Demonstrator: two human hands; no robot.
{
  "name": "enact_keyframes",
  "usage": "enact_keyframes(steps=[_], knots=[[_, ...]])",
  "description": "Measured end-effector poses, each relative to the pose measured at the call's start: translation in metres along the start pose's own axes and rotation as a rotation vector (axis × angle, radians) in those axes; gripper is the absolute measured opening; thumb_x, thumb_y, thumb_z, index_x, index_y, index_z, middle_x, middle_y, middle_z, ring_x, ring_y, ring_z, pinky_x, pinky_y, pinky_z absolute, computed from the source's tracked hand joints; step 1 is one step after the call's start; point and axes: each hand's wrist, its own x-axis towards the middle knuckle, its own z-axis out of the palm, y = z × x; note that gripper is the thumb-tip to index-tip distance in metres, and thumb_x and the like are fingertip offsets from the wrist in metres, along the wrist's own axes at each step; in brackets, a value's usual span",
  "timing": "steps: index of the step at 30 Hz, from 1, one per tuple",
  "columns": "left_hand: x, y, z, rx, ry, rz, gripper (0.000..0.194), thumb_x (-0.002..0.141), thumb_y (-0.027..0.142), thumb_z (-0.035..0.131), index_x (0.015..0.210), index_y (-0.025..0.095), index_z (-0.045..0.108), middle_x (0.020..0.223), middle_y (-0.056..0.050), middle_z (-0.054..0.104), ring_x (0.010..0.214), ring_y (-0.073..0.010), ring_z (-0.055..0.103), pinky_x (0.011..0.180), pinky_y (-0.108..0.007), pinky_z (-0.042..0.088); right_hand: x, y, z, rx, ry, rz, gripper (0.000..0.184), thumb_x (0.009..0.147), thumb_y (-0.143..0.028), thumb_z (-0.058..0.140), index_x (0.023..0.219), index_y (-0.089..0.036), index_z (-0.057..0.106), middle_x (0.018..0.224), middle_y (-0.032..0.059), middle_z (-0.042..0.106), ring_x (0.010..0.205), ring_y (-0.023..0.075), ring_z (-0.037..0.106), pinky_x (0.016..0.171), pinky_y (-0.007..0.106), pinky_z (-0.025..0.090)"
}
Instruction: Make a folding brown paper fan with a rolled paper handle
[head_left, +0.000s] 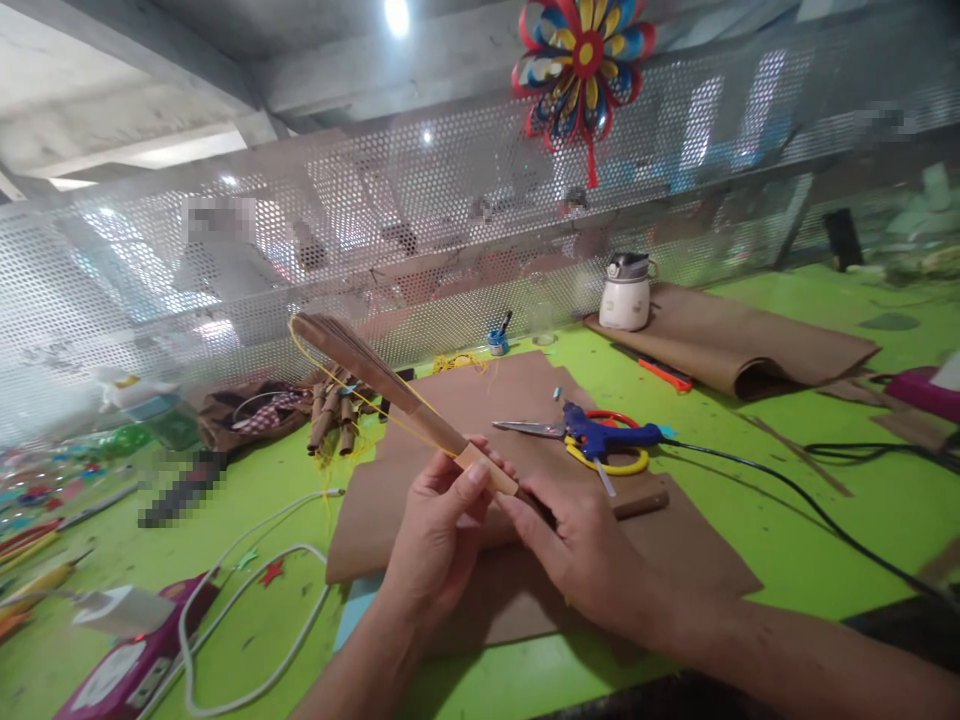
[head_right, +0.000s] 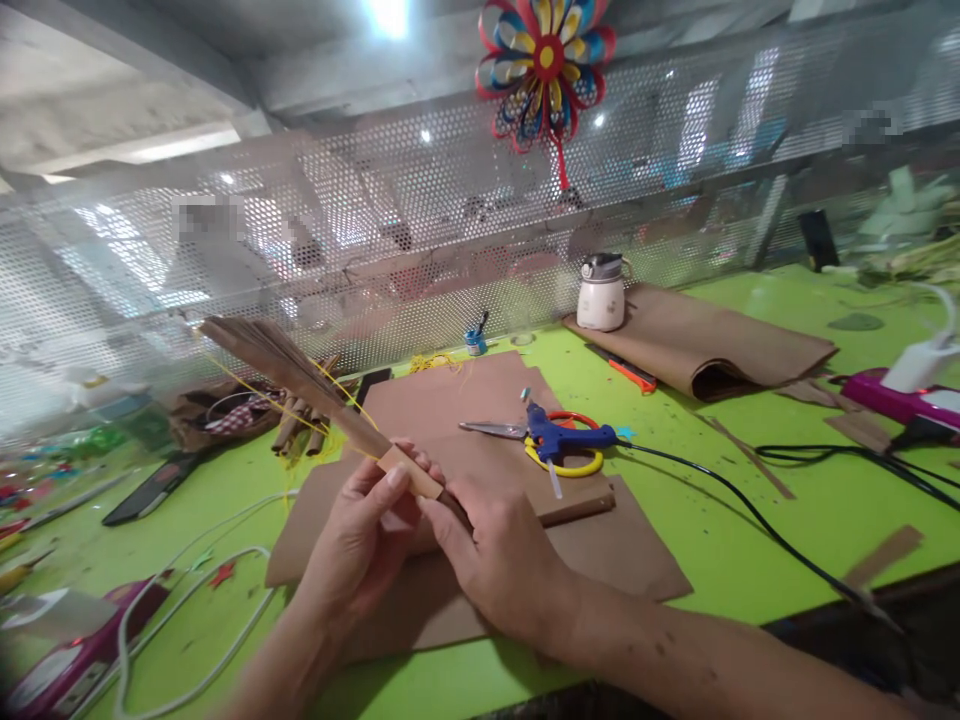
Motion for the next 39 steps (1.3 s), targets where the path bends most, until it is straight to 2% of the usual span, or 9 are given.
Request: enact_keyframes(steps=[3,7,11,15,23,27,30,35,39], knots=[[0.000,-0.001,0.000,-0.006,0.008,0.005,0.021,0.068,0.017,0.074,0.088,0.017,0.067,0.078,-0.001,0.064,0.075,-0.0118,0.062,0.074,-0.023,0.050,0.000,0.001,0.002,0.109,-0.046,0.125,0.030,0.091,-0.040,0.044,0.072,-0.019,0.055,0.062,0.0004,0.058,0.055,0.0124,0.051,0.053,0.025,0.035],[0.000,-0.002,0.001,-0.001,0.048,-0.029,0.022,0.067,0.021,0.075,0.087,0.017,0.066,0.077,-0.002,0.066,0.077,-0.0142,0.063,0.073,-0.025,0.050,0.003,0.002,0.005,0.359,-0.126,0.300,0.041,0.090,-0.050,0.042,0.065,-0.018,0.050,0.048,-0.0038,0.047,0.042,0.0084,0.042,0.043,0.022,0.031],[0.000,-0.002,0.002,0.036,0.063,-0.064,0.026,0.073,0.025,0.071,0.095,0.015,0.065,0.077,-0.005,0.068,0.072,-0.0134,0.063,0.067,-0.023,0.049,0.005,0.005,0.008,0.531,-0.145,0.389,0.044,0.087,-0.055,0.044,0.064,-0.017,0.046,0.047,-0.0050,0.044,0.040,0.0062,0.038,0.041,0.020,0.029],[0.001,-0.001,0.002,0.077,0.088,-0.101,0.029,0.073,0.026,0.071,0.097,0.013,0.065,0.082,-0.008,0.069,0.069,-0.0128,0.063,0.058,-0.020,0.047,0.005,0.010,0.011,0.652,-0.172,0.453,0.044,0.086,-0.056,0.045,0.071,-0.015,0.052,0.046,-0.0066,0.041,0.039,0.0051,0.033,0.040,0.019,0.024],[0.002,-0.002,0.000,0.089,0.166,-0.201,0.027,0.071,0.026,0.072,0.094,0.013,0.064,0.093,-0.011,0.068,0.080,-0.0172,0.065,0.050,-0.018,0.045,0.000,0.014,0.018,0.873,-0.220,0.595,0.042,0.086,-0.055,0.046,0.075,-0.015,0.051,0.045,-0.0077,0.038,0.037,0.0041,0.026,0.039,0.019,0.020],[0.004,-0.004,-0.002,0.096,0.185,-0.229,0.026,0.070,0.026,0.073,0.091,0.013,0.065,0.092,-0.011,0.068,0.076,-0.0170,0.065,0.050,-0.019,0.047,-0.002,0.017,0.021,0.816,-0.223,0.619,0.043,0.088,-0.055,0.042,0.081,-0.014,0.054,0.045,-0.0079,0.038,0.037,0.0040,0.026,0.039,0.018,0.021],[0.006,-0.006,-0.005,0.115,0.175,-0.202,0.027,0.069,0.027,0.073,0.090,0.012,0.065,0.093,-0.011,0.069,0.077,-0.0183,0.066,0.051,-0.020,0.048,-0.002,0.020,0.023,0.675,-0.213,0.603,0.046,0.088,-0.057,0.038,0.082,-0.014,0.054,0.047,-0.0063,0.042,0.038,0.0052,0.033,0.039,0.018,0.026],[0.008,-0.008,-0.010,0.162,0.164,-0.086,0.026,0.067,0.028,0.075,0.084,0.009,0.067,0.089,-0.010,0.070,0.083,-0.0187,0.066,0.076,-0.027,0.052,-0.003,0.021,0.024,0.363,-0.198,0.464,0.038,0.087,-0.054,0.046,0.080,-0.017,0.049,0.052,-0.0057,0.048,0.040,0.0065,0.043,0.041,0.019,0.033],[0.007,-0.009,-0.010,0.214,0.152,-0.066,0.028,0.068,0.032,0.074,0.084,0.010,0.068,0.087,-0.009,0.070,0.083,-0.0182,0.066,0.078,-0.027,0.050,-0.004,0.018,0.024,0.214,-0.188,0.382,0.035,0.091,-0.049,0.039,0.077,-0.018,0.048,0.051,-0.0057,0.048,0.040,0.0072,0.043,0.041,0.020,0.032]])
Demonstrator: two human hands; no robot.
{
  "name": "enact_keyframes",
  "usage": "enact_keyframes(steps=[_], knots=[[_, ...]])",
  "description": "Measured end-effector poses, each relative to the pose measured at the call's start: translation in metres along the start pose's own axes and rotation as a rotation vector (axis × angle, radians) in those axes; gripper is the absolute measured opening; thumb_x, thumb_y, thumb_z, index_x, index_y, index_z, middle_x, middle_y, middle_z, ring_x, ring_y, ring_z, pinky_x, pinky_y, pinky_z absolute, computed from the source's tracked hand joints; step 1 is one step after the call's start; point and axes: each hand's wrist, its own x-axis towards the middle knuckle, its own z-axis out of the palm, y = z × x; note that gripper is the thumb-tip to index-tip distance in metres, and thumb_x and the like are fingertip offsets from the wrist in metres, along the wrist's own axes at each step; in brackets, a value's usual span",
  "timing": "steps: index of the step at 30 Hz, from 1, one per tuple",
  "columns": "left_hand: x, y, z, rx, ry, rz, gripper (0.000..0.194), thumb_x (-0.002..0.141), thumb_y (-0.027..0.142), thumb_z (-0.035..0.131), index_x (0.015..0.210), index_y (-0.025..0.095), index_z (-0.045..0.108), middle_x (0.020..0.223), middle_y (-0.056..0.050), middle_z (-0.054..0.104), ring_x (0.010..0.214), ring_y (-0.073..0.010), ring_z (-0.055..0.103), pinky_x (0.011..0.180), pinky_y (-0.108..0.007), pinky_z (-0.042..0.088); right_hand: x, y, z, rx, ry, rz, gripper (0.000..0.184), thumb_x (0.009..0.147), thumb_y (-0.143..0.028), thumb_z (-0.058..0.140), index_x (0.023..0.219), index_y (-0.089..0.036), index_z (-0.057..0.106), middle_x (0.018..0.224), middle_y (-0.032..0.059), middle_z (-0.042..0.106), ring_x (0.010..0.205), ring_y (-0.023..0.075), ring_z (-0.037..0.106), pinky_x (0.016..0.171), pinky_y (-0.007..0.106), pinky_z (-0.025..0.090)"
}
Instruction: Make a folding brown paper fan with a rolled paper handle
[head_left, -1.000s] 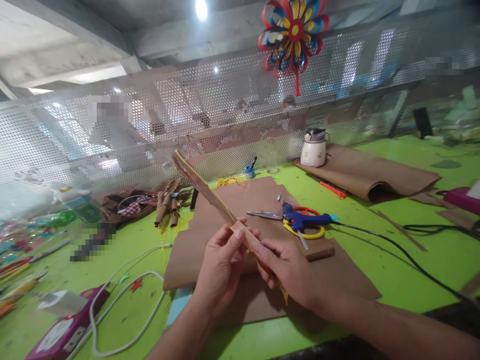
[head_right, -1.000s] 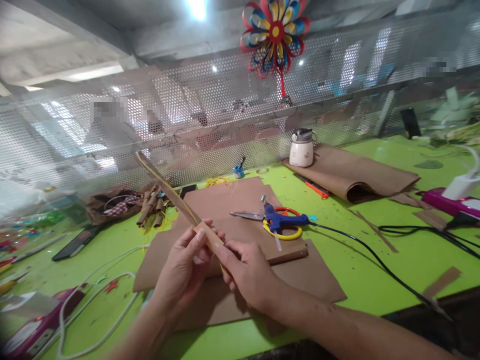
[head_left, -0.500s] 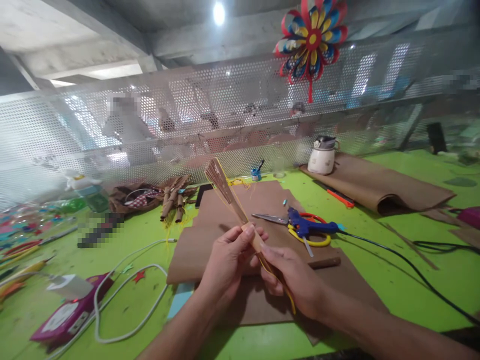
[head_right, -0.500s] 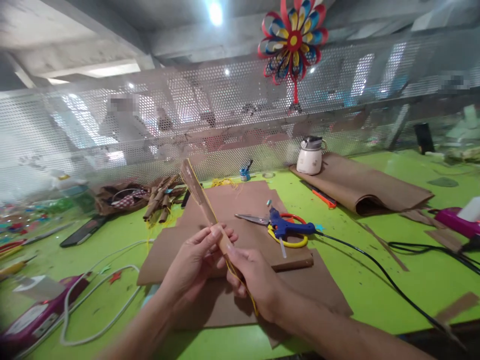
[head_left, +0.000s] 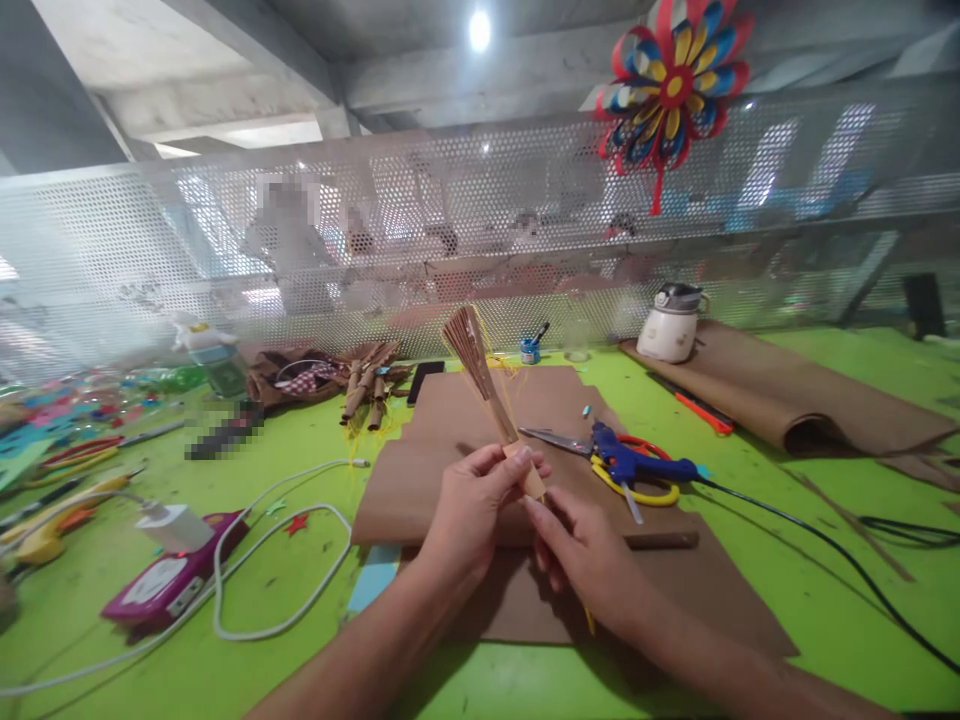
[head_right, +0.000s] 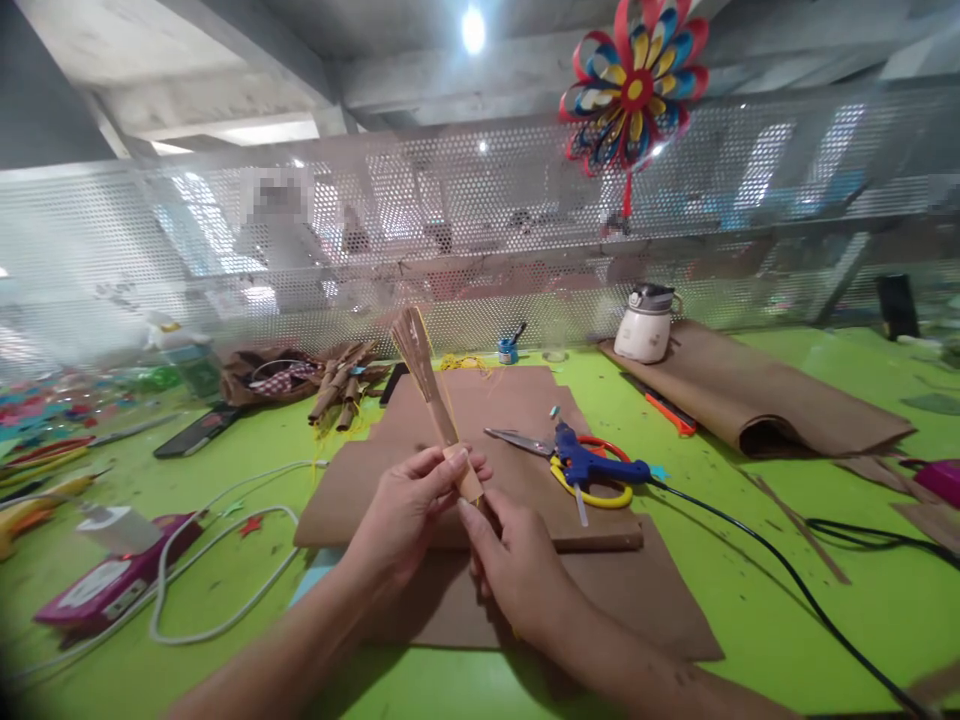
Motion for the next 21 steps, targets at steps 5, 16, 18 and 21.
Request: enact_keyframes(steps=[5,16,18,21], knots=[[-0.0018,-0.0026,0.0005,-0.006,-0.027,0.021,0.027,0.069,0.032,0.074,0.086,0.011,0.068,0.090,-0.009,0.070,0.089,-0.0190,0.065,0.079,-0.027,0.049,-0.0022,0.0041,-0.0001,-0.129,0.054,-0.108,0.037,0.094,-0.046,0.033,0.073,-0.018,0.046,0.052,-0.0048,0.045,0.048,0.0088,0.041,0.046,0.022,0.030],[-0.0031,-0.0026,0.0040,-0.082,-0.012,-0.084,0.031,0.067,0.031,0.075,0.089,0.012,0.064,0.095,-0.011,0.069,0.079,-0.0175,0.066,0.052,-0.019,0.048,-0.0010,0.0034,0.0015,0.244,-0.100,0.037,0.039,0.089,-0.054,0.039,0.079,-0.018,0.045,0.051,-0.0087,0.031,0.044,0.0062,0.024,0.041,0.021,0.018],[-0.0030,-0.0021,0.0043,-0.101,-0.004,-0.124,0.030,0.067,0.031,0.075,0.088,0.012,0.063,0.096,-0.012,0.069,0.074,-0.0166,0.066,0.046,-0.018,0.044,-0.0011,0.0016,0.0007,0.364,-0.147,0.111,0.040,0.087,-0.057,0.040,0.080,-0.018,0.045,0.048,-0.0099,0.031,0.040,0.0054,0.021,0.039,0.020,0.015],[-0.0024,-0.0017,0.0040,-0.131,-0.013,-0.122,0.028,0.067,0.028,0.075,0.086,0.011,0.062,0.095,-0.013,0.069,0.075,-0.0175,0.065,0.042,-0.017,0.041,-0.0006,0.0015,-0.0002,0.470,-0.168,0.158,0.042,0.085,-0.059,0.043,0.081,-0.018,0.045,0.046,-0.0097,0.035,0.038,0.0047,0.021,0.038,0.020,0.015]])
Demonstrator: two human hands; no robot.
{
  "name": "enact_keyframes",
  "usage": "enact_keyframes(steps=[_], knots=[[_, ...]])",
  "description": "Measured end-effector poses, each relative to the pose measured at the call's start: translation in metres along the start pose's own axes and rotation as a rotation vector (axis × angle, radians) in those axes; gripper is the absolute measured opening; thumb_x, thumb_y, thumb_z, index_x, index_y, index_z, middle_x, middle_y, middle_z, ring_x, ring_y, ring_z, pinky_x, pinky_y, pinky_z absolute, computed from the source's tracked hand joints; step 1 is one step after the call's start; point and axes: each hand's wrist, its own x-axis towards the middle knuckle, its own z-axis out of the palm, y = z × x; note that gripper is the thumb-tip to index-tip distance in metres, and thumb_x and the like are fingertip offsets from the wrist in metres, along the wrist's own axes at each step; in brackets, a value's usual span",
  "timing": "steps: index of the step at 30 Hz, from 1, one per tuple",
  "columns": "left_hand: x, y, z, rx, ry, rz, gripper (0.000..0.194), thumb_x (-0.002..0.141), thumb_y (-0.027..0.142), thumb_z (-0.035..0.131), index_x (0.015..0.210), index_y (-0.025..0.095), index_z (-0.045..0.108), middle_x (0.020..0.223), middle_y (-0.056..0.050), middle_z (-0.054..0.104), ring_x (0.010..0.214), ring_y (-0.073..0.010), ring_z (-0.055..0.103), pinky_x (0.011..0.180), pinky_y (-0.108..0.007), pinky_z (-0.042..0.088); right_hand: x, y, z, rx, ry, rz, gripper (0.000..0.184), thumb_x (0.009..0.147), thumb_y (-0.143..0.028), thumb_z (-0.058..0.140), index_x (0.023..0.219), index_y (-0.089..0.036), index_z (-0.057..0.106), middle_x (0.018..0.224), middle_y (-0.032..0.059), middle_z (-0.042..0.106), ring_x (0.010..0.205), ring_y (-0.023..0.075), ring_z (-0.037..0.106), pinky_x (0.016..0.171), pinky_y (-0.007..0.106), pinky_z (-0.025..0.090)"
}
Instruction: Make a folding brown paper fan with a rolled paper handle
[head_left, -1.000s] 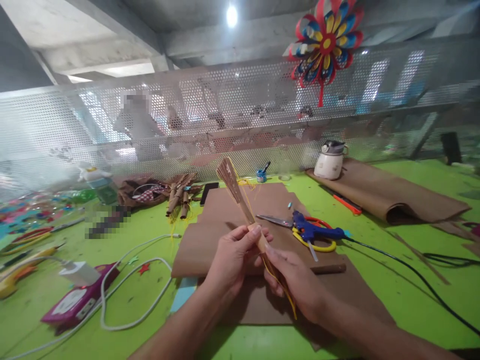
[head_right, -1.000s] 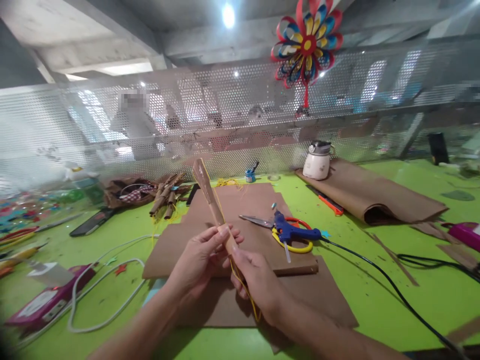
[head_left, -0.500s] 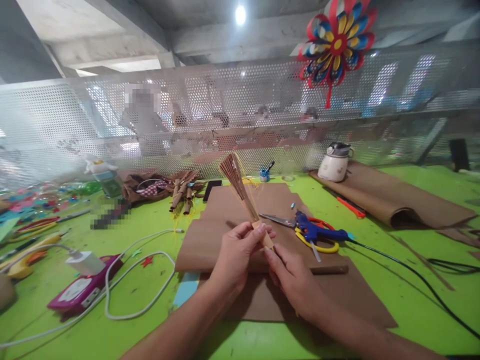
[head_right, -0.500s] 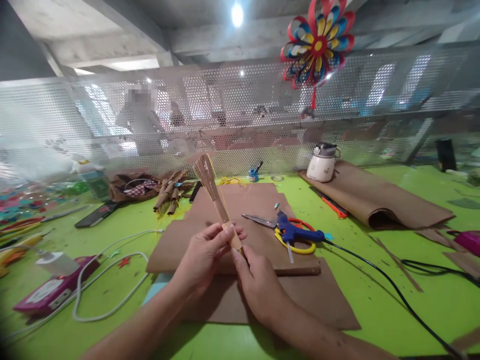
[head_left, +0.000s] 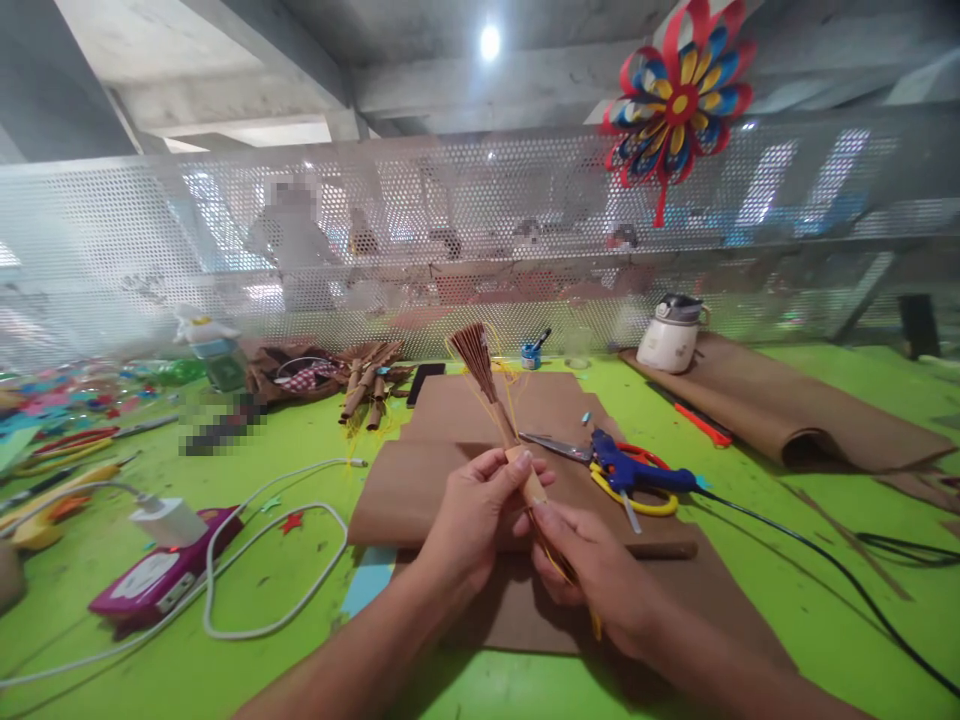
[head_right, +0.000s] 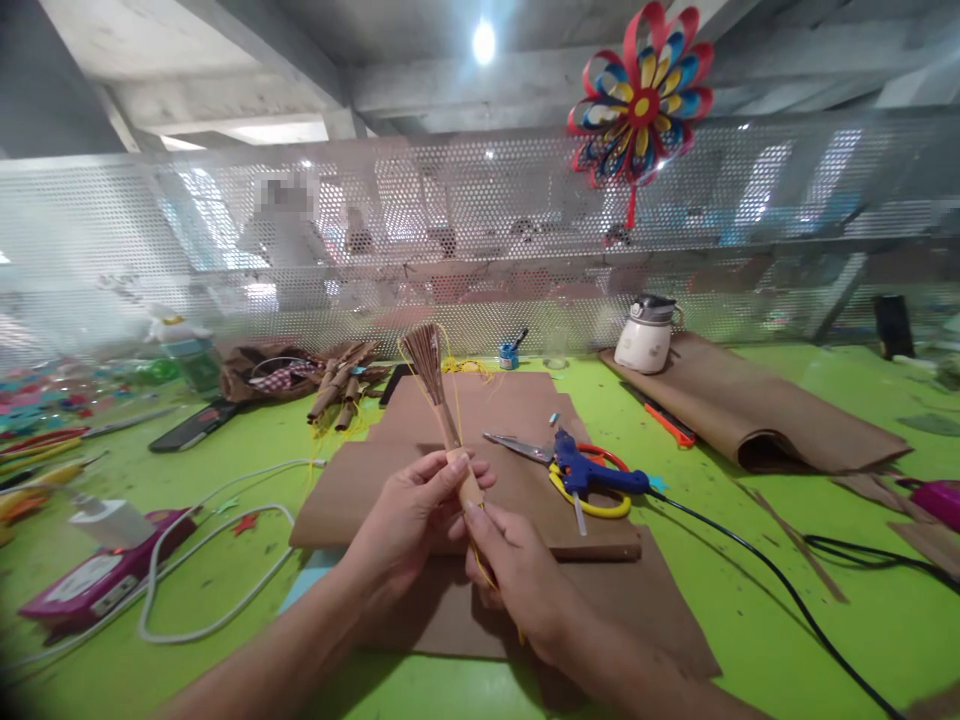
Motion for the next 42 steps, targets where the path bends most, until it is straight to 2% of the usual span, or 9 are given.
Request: enact_keyframes(steps=[6,10,16,20,24,27,30,35,42], knots=[[0.0003,0.0005,0.0000,-0.009,-0.034,0.014,0.027,0.068,0.028,0.074,0.085,0.011,0.062,0.089,-0.012,0.069,0.072,-0.0162,0.064,0.041,-0.017,0.039,-0.0002,0.0026,0.0012,-0.017,0.030,0.021,0.043,0.084,-0.059,0.045,0.083,-0.017,0.049,0.047,-0.0097,0.034,0.038,0.0044,0.024,0.039,0.019,0.015],[-0.0001,0.0005,0.0006,0.005,-0.035,0.019,0.028,0.067,0.030,0.075,0.085,0.012,0.064,0.089,-0.010,0.069,0.064,-0.0128,0.061,0.044,-0.018,0.041,0.0004,0.0042,-0.0005,-0.112,0.067,-0.041,0.042,0.084,-0.058,0.046,0.083,-0.017,0.050,0.048,-0.0094,0.033,0.040,0.0056,0.025,0.040,0.020,0.016],[0.0000,-0.0022,-0.0012,0.022,-0.086,0.105,0.025,0.073,0.031,0.070,0.090,0.013,0.066,0.091,-0.008,0.070,0.083,-0.0148,0.064,0.075,-0.024,0.048,0.0016,0.0008,-0.0056,-0.396,0.218,-0.199,0.038,0.085,-0.051,0.049,0.072,-0.016,0.052,0.054,-0.0050,0.039,0.048,0.0081,0.032,0.044,0.022,0.023],[-0.0016,-0.0016,-0.0006,0.002,-0.144,0.112,0.027,0.075,0.033,0.068,0.095,0.014,0.065,0.092,-0.009,0.069,0.087,-0.0160,0.063,0.079,-0.025,0.047,-0.0004,-0.0011,-0.0038,-0.453,0.245,-0.260,0.034,0.088,-0.047,0.046,0.076,-0.016,0.053,0.057,-0.0049,0.038,0.052,0.0091,0.032,0.047,0.023,0.025],[-0.0035,0.0001,-0.0009,0.005,-0.177,0.100,0.024,0.077,0.031,0.067,0.094,0.014,0.063,0.087,-0.007,0.069,0.074,-0.0122,0.063,0.069,-0.022,0.048,-0.0047,-0.0027,0.0002,-0.438,0.194,-0.296,0.034,0.090,-0.046,0.043,0.074,-0.017,0.050,0.058,-0.0048,0.037,0.053,0.0094,0.032,0.049,0.023,0.025],[-0.0053,0.0016,-0.0011,0.017,-0.165,0.098,0.026,0.074,0.032,0.070,0.092,0.014,0.063,0.085,-0.007,0.069,0.068,-0.0118,0.063,0.060,-0.020,0.047,-0.0067,-0.0027,0.0020,-0.386,0.158,-0.266,0.036,0.091,-0.048,0.040,0.071,-0.018,0.047,0.055,-0.0057,0.035,0.050,0.0090,0.029,0.047,0.024,0.023],[-0.0068,0.0034,0.0002,0.028,-0.162,0.090,0.028,0.074,0.033,0.070,0.092,0.014,0.063,0.086,-0.007,0.069,0.064,-0.0110,0.062,0.059,-0.020,0.047,-0.0061,-0.0007,0.0017,-0.311,0.130,-0.235,0.036,0.090,-0.050,0.040,0.075,-0.018,0.047,0.054,-0.0066,0.032,0.049,0.0084,0.027,0.045,0.023,0.020],[-0.0063,0.0043,0.0035,0.013,-0.134,0.072,0.029,0.074,0.032,0.070,0.096,0.014,0.061,0.092,-0.009,0.070,0.078,-0.0147,0.065,0.064,-0.021,0.048,-0.0017,0.0030,0.0003,-0.145,0.077,-0.183,0.036,0.088,-0.053,0.044,0.075,-0.018,0.043,0.052,-0.0087,0.028,0.045,0.0064,0.024,0.042,0.021,0.016],[-0.0035,-0.0021,-0.0003,0.025,-0.104,0.069,0.033,0.063,0.025,0.079,0.088,0.014,0.059,0.098,-0.011,0.069,0.088,-0.0188,0.065,0.070,-0.025,0.049,0.0023,0.0044,0.0034,0.021,0.078,-0.058,0.041,0.082,-0.058,0.051,0.080,-0.018,0.048,0.052,-0.0093,0.028,0.043,0.0044,0.021,0.040,0.018,0.013]])
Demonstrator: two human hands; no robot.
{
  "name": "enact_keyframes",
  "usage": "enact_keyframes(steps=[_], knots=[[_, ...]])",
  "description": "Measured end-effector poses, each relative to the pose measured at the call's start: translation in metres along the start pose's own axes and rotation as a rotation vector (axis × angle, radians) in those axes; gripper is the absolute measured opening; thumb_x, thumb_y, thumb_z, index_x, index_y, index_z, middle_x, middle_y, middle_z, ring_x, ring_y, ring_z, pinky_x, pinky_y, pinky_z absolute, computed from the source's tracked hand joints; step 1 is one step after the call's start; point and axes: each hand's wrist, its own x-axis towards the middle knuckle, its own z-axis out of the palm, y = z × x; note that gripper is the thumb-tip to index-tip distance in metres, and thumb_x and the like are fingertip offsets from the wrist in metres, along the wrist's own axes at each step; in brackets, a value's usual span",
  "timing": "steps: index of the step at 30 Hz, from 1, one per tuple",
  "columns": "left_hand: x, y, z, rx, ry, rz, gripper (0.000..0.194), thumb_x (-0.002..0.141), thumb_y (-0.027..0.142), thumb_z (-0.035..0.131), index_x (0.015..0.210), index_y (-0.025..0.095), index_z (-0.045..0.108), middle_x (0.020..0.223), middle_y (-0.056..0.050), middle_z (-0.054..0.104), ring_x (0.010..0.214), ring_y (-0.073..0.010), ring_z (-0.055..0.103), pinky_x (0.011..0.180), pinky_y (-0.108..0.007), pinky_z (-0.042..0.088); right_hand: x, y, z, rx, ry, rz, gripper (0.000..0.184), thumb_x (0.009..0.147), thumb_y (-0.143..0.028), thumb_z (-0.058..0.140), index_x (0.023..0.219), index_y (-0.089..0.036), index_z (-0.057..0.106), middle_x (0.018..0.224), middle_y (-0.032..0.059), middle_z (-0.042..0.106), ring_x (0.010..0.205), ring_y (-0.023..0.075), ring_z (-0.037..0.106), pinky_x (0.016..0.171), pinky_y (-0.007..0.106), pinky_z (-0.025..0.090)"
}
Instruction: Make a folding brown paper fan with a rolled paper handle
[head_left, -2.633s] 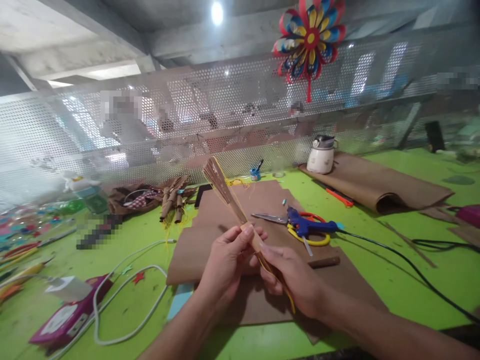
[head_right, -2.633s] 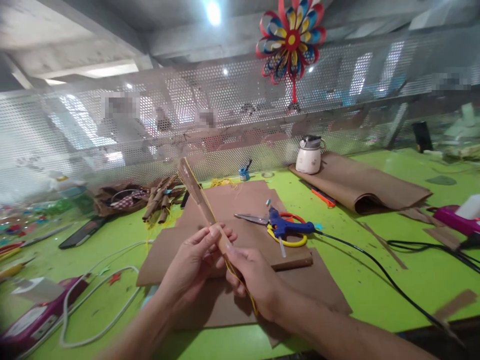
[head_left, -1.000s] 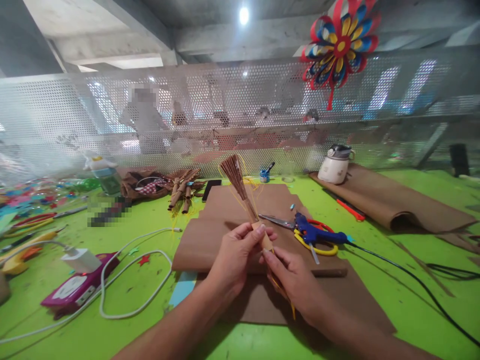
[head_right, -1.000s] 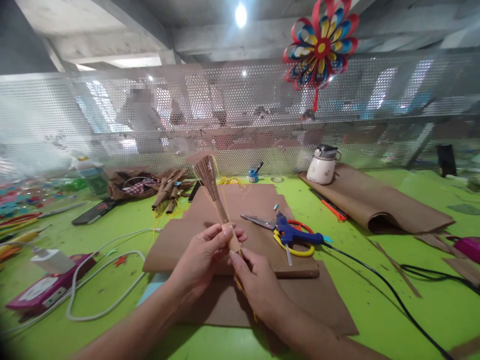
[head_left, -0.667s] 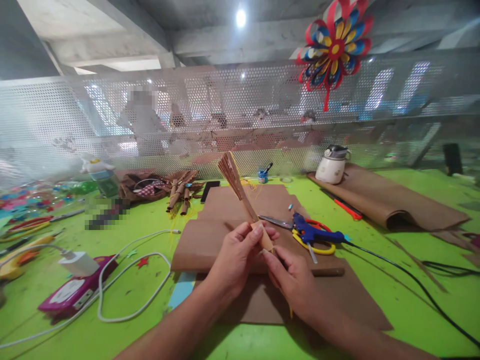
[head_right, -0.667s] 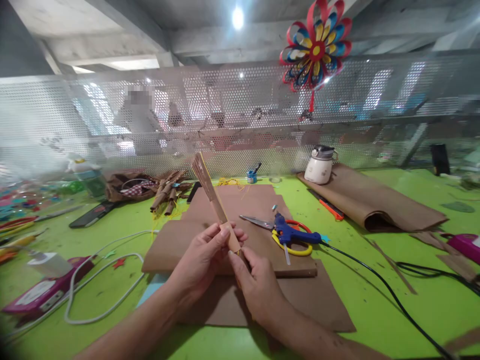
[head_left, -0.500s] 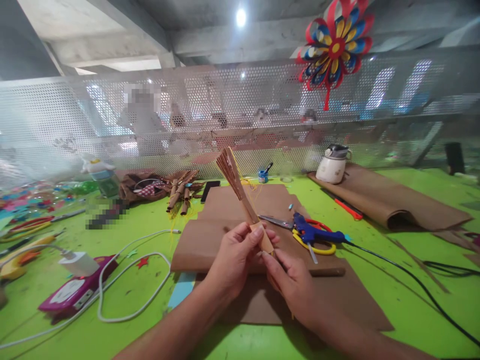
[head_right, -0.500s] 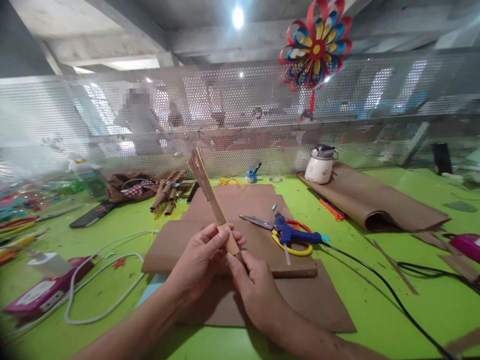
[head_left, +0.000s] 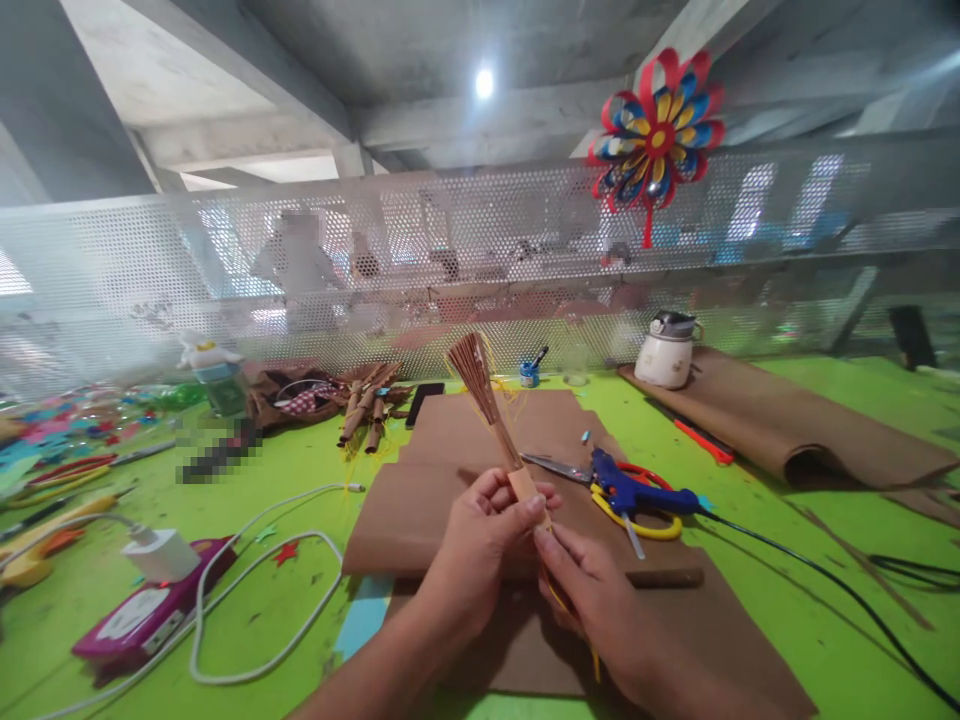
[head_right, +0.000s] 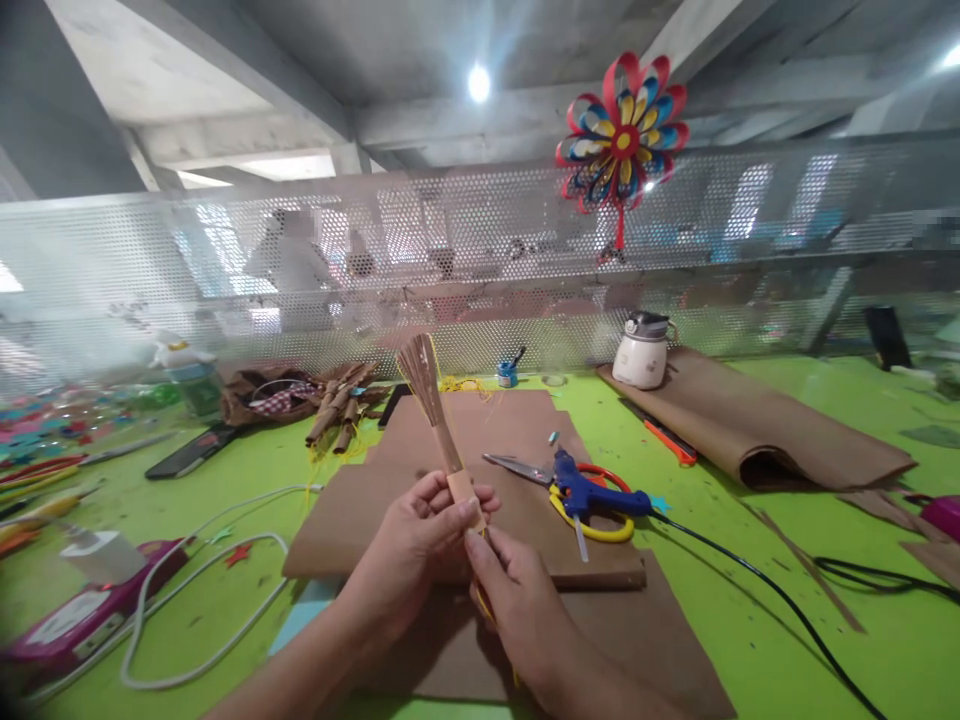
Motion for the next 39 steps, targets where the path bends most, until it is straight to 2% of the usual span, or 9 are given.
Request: enact_keyframes(steps=[6,13,16,19,23,29,33,36,39], knots=[[0.003,-0.005,-0.003,0.033,0.067,-0.039,0.035,0.058,0.030,0.081,0.081,0.013,0.060,0.077,-0.007,0.068,0.055,-0.0101,0.058,0.052,-0.021,0.042,0.004,0.012,-0.004,0.067,-0.066,0.061,0.045,0.082,-0.062,0.048,0.072,-0.019,0.045,0.043,-0.0102,0.031,0.035,0.0033,0.020,0.036,0.018,0.014],[0.002,-0.007,-0.002,-0.011,0.075,-0.029,0.038,0.055,0.032,0.082,0.080,0.013,0.061,0.075,-0.007,0.068,0.050,-0.0099,0.056,0.049,-0.021,0.040,0.002,0.011,-0.006,0.038,-0.069,0.067,0.044,0.081,-0.062,0.049,0.072,-0.019,0.043,0.047,-0.0103,0.029,0.038,0.0031,0.017,0.037,0.017,0.012],[0.002,-0.006,-0.003,-0.016,0.050,-0.022,0.036,0.058,0.031,0.081,0.083,0.013,0.062,0.079,-0.008,0.069,0.054,-0.0105,0.058,0.052,-0.021,0.042,0.000,0.006,-0.005,0.028,-0.040,0.083,0.042,0.081,-0.060,0.051,0.075,-0.019,0.045,0.050,-0.0096,0.030,0.040,0.0034,0.020,0.038,0.016,0.014],[0.004,-0.003,-0.004,-0.032,0.037,0.015,0.035,0.058,0.028,0.081,0.085,0.012,0.063,0.081,-0.008,0.069,0.066,-0.0139,0.063,0.062,-0.024,0.047,-0.001,0.002,-0.003,0.004,-0.005,0.034,0.036,0.080,-0.054,0.058,0.082,-0.019,0.051,0.056,-0.0068,0.039,0.045,0.0051,0.033,0.042,0.016,0.027],[0.005,-0.001,-0.005,-0.046,0.062,0.062,0.032,0.059,0.024,0.080,0.084,0.012,0.063,0.077,-0.006,0.068,0.074,-0.0157,0.065,0.067,-0.023,0.048,-0.002,0.003,-0.003,-0.047,0.014,-0.109,0.028,0.080,-0.046,0.061,0.091,-0.020,0.056,0.075,-0.0011,0.053,0.069,0.0102,0.051,0.066,0.020,0.044],[0.003,0.003,-0.003,-0.055,0.044,0.068,0.030,0.062,0.024,0.079,0.085,0.011,0.064,0.077,-0.005,0.067,0.072,-0.0135,0.064,0.063,-0.020,0.047,0.000,0.007,-0.004,-0.080,0.030,-0.086,0.032,0.082,-0.050,0.057,0.087,-0.019,0.057,0.070,-0.0005,0.053,0.059,0.0102,0.046,0.056,0.021,0.041],[0.001,0.006,-0.002,-0.071,0.025,0.075,0.032,0.062,0.022,0.079,0.089,0.011,0.064,0.083,-0.007,0.068,0.078,-0.0164,0.066,0.066,-0.022,0.049,0.001,0.005,-0.005,-0.001,-0.081,-0.097,0.028,0.083,-0.045,0.059,0.088,-0.018,0.055,0.061,-0.0030,0.050,0.052,0.0075,0.043,0.052,0.018,0.038],[0.001,0.008,-0.004,-0.090,-0.008,0.047,0.032,0.068,0.023,0.075,0.095,0.013,0.062,0.090,-0.009,0.068,0.080,-0.0168,0.066,0.059,-0.020,0.047,-0.001,0.001,-0.006,0.152,-0.178,-0.020,0.032,0.087,-0.048,0.050,0.089,-0.017,0.053,0.054,-0.0032,0.051,0.042,0.0062,0.039,0.042,0.017,0.031],[-0.001,0.010,-0.005,-0.103,-0.090,0.034,0.032,0.073,0.023,0.071,0.102,0.014,0.060,0.094,-0.011,0.067,0.084,-0.0181,0.065,0.050,-0.017,0.042,-0.003,-0.002,-0.006,0.256,-0.237,-0.009,0.033,0.090,-0.047,0.044,0.087,-0.015,0.053,0.053,-0.0011,0.053,0.039,0.0067,0.040,0.040,0.019,0.032]])
